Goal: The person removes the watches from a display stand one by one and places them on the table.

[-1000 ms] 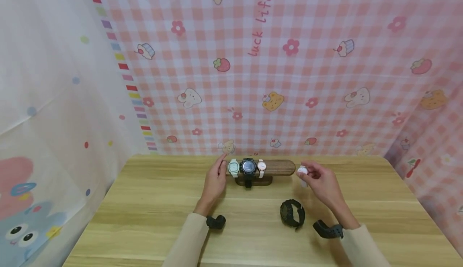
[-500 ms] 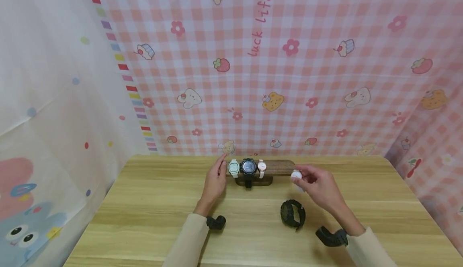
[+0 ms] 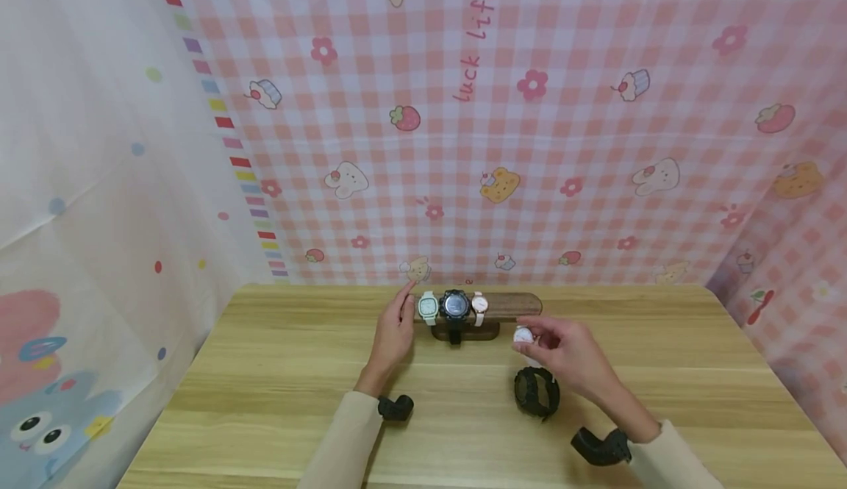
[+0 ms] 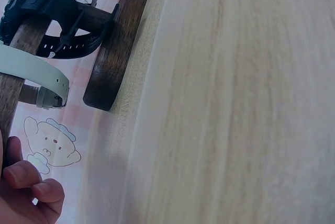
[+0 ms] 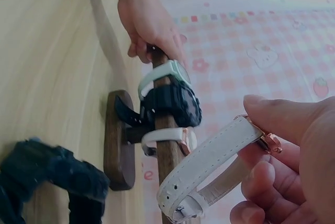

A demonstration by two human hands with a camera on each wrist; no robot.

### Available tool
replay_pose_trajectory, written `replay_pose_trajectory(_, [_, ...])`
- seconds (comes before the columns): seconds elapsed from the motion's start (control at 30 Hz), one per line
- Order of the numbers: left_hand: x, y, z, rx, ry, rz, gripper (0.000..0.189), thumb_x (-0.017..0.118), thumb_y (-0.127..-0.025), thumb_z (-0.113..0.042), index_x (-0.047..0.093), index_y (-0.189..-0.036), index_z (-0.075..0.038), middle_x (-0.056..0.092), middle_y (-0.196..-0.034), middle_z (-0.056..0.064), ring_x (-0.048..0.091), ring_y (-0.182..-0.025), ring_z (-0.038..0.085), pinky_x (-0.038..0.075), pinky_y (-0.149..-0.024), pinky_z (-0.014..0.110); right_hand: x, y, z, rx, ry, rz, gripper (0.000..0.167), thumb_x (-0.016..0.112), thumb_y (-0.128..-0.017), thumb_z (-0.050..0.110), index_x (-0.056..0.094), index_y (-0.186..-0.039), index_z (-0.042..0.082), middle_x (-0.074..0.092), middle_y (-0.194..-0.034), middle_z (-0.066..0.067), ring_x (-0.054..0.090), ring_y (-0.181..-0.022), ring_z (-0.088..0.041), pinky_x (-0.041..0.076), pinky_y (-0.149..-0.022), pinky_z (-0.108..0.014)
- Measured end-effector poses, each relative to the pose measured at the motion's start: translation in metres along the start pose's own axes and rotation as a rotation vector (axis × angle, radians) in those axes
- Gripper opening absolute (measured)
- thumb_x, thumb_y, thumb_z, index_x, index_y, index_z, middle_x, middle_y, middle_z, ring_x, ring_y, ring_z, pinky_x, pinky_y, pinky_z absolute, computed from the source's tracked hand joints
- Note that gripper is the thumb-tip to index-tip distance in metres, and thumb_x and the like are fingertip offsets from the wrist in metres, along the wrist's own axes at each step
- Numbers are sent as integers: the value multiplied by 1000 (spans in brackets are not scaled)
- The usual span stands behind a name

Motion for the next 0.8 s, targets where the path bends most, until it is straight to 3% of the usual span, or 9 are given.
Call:
replay_pose_trajectory(0.53, [0, 0, 1, -9, 0, 4, 41, 40, -108, -28, 50, -146, -14, 43, -72, 0, 43, -64, 14, 39, -63, 30, 33, 4, 8, -19, 3, 86, 32, 81, -83, 19, 74, -107, 0, 69, -81, 3, 47, -56, 1, 43, -50, -21])
replay_pose_trajectory(0.8, [-1, 1, -1, -21, 3, -2, 41, 42, -108, -27, 51, -146, -14, 43, -73, 0, 43, -65, 13, 40, -64, 30, 50, 6, 4, -25, -17, 151, 31, 81, -83, 15, 73, -108, -2, 71, -82, 0, 55, -62, -2, 48, -54, -21])
Point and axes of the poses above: each hand's wrist, its own y-axis away from the middle knuckle, its own x-axis out of the palm, z = x × y, the point moved 2 cm from there along -y, towards the middle knuckle
